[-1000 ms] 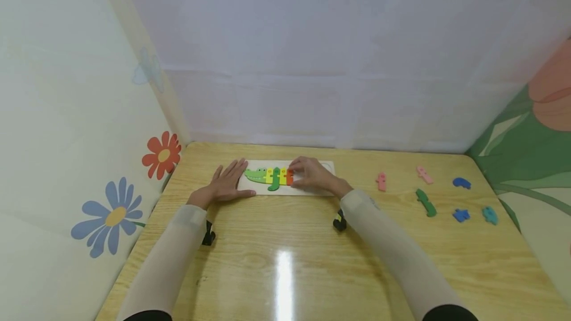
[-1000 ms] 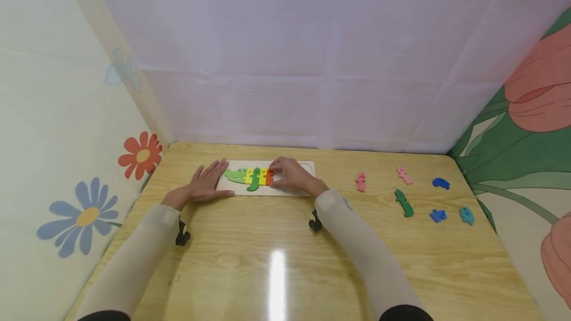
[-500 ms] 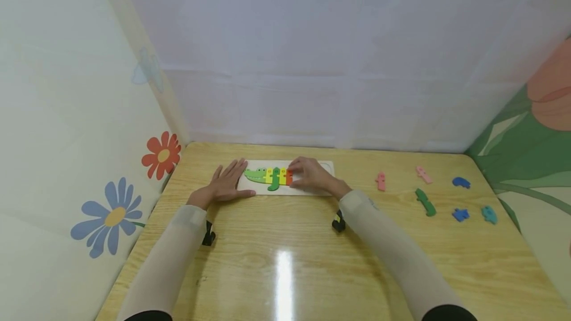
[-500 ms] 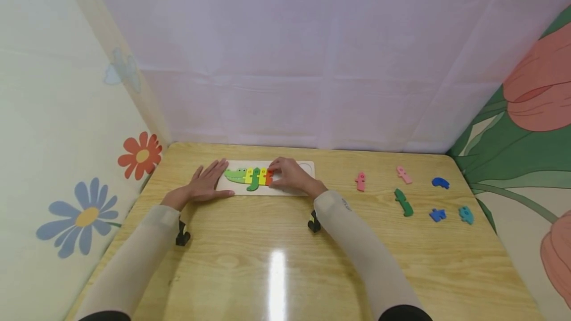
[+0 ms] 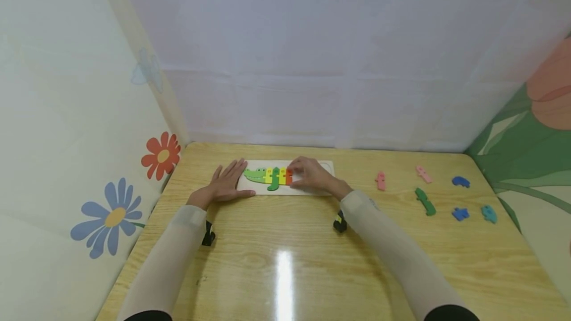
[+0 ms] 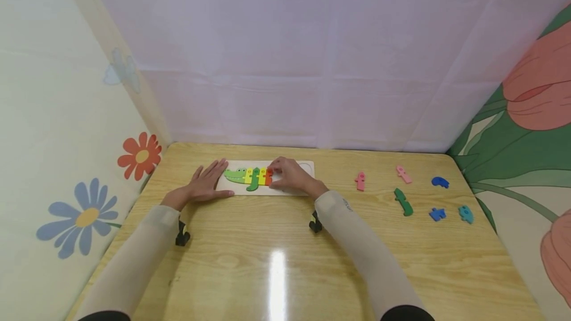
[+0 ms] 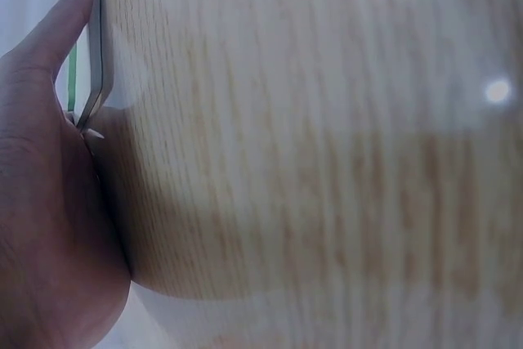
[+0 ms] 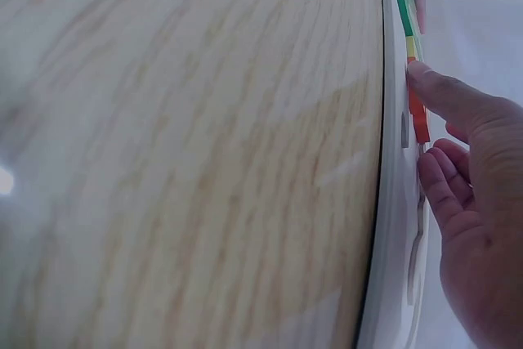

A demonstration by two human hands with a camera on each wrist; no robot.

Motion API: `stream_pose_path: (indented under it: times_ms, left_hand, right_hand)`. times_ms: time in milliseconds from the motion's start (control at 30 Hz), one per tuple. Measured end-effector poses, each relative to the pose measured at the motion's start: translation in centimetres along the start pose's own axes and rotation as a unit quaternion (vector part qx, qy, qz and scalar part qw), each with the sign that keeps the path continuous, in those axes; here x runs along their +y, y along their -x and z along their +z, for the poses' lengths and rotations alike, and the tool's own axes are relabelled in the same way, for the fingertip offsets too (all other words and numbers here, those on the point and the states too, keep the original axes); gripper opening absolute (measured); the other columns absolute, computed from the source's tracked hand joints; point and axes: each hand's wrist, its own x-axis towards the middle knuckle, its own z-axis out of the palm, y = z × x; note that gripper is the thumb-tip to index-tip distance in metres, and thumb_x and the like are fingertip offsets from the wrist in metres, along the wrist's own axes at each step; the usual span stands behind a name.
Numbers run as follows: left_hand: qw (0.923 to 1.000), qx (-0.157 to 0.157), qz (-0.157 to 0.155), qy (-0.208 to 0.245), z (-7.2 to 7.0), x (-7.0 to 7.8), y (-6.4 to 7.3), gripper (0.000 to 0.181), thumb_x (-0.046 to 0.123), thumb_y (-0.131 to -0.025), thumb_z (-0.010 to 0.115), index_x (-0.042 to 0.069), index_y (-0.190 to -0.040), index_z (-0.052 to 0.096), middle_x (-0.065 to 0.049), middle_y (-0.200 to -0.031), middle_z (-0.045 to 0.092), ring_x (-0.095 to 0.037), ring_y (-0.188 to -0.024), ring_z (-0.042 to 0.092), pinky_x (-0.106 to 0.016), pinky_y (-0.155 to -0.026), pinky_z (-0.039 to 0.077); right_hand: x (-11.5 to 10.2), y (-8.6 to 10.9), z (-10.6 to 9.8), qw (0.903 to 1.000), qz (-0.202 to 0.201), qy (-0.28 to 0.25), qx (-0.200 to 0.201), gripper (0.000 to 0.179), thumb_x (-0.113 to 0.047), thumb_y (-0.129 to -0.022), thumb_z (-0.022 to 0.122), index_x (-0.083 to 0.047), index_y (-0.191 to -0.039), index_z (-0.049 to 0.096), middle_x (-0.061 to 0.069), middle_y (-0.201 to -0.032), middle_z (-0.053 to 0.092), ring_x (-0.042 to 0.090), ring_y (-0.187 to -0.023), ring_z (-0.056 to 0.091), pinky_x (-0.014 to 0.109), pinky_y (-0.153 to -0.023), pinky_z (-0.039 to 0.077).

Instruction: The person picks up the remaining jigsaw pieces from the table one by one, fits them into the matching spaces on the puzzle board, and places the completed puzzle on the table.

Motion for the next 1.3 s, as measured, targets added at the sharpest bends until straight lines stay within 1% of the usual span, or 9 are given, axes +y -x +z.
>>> stream_pose_path:
  times_ms: [167,367,567,733,867,1033,1133,1300]
  left_hand:
    - [1.0,0.006,0.002,-0.001,0.0,0.0,0.0,0.123,0.082,-0.089,0.057,0.008,-0.171,0.004,-0.013,-0.179,-0.001,-0.036,-0.165,-0.003,-0.065,-0.126,-0.009]
    - [1.0,0.005,0.003,0.007,-0.1,0.3,0.2,0.123,0.08,-0.089,0.06,0.006,-0.171,0.006,-0.016,-0.179,0.0,-0.038,-0.164,-0.003,-0.066,-0.126,-0.009]
    - [1.0,-0.001,-0.002,0.002,-0.2,0.6,0.5,0.119,0.076,-0.092,0.06,0.005,-0.171,0.005,-0.015,-0.179,-0.002,-0.037,-0.164,-0.005,-0.065,-0.126,-0.009]
    - [1.0,0.001,0.002,0.003,-0.4,0.7,0.6,0.123,0.082,-0.09,0.056,0.005,-0.171,0.004,-0.016,-0.178,-0.002,-0.038,-0.164,-0.005,-0.065,-0.126,-0.01]
    - [1.0,0.004,0.003,0.003,-0.3,0.5,0.5,0.125,0.086,-0.088,0.055,0.005,-0.171,0.005,-0.016,-0.178,-0.001,-0.038,-0.164,-0.004,-0.065,-0.126,-0.01]
    - [1.0,0.005,-0.002,-0.002,0.0,0.3,0.2,0.122,0.08,-0.09,0.058,0.006,-0.171,0.006,-0.015,-0.179,0.0,-0.037,-0.164,-0.003,-0.065,-0.126,-0.008]
    - [1.0,0.002,-0.006,-0.001,0.0,0.3,0.1,0.119,0.076,-0.092,0.06,0.006,-0.171,0.005,-0.015,-0.179,-0.001,-0.037,-0.165,-0.004,-0.065,-0.126,-0.008]
    - [1.0,-0.001,-0.008,0.003,-0.1,0.4,0.1,0.118,0.075,-0.092,0.061,0.007,-0.171,0.005,-0.015,-0.179,-0.001,-0.037,-0.165,-0.004,-0.065,-0.126,-0.009]
  right_hand:
    - [-0.1,0.2,-0.3,0.9998,0.016,0.008,0.001,0.054,-0.025,-0.09,0.088,-0.003,-0.135,0.07,0.013,-0.136,0.068,0.029,-0.127,0.064,0.043,-0.11,0.052]
    - [-0.1,0.7,-0.5,0.9999,0.004,-0.005,0.013,0.063,-0.022,-0.087,0.091,0.003,-0.138,0.064,0.017,-0.137,0.067,0.032,-0.123,0.067,0.042,-0.107,0.054]
    - [-0.2,1.1,-0.8,0.9998,-0.002,0.003,0.019,0.068,-0.023,-0.086,0.091,0.004,-0.141,0.062,0.019,-0.139,0.065,0.032,-0.119,0.069,0.042,-0.104,0.056]
    - [-0.1,1.6,-1.2,0.9995,-0.005,0.026,0.016,0.071,-0.025,-0.086,0.091,0.003,-0.143,0.061,0.019,-0.142,0.064,0.033,-0.12,0.069,0.043,-0.104,0.056]
    - [-0.1,1.9,-1.6,0.9995,-0.007,0.025,0.015,0.072,-0.023,-0.086,0.092,0.005,-0.144,0.06,0.021,-0.143,0.063,0.034,-0.12,0.068,0.043,-0.104,0.056]
    - [0.0,2.4,-2.2,0.9997,-0.017,0.012,0.017,0.073,-0.02,-0.085,0.092,0.007,-0.144,0.059,0.022,-0.143,0.062,0.037,-0.124,0.066,0.044,-0.104,0.056]
    - [0.1,2.7,-2.5,0.9996,-0.021,0.013,0.014,0.073,-0.02,-0.085,0.091,0.007,-0.145,0.058,0.022,-0.144,0.062,0.037,-0.127,0.064,0.044,-0.105,0.056]
    - [0.3,3.2,-3.0,0.9995,-0.021,0.018,0.014,0.074,-0.02,-0.086,0.091,0.008,-0.146,0.057,0.022,-0.146,0.06,0.038,-0.13,0.063,0.045,-0.105,0.055]
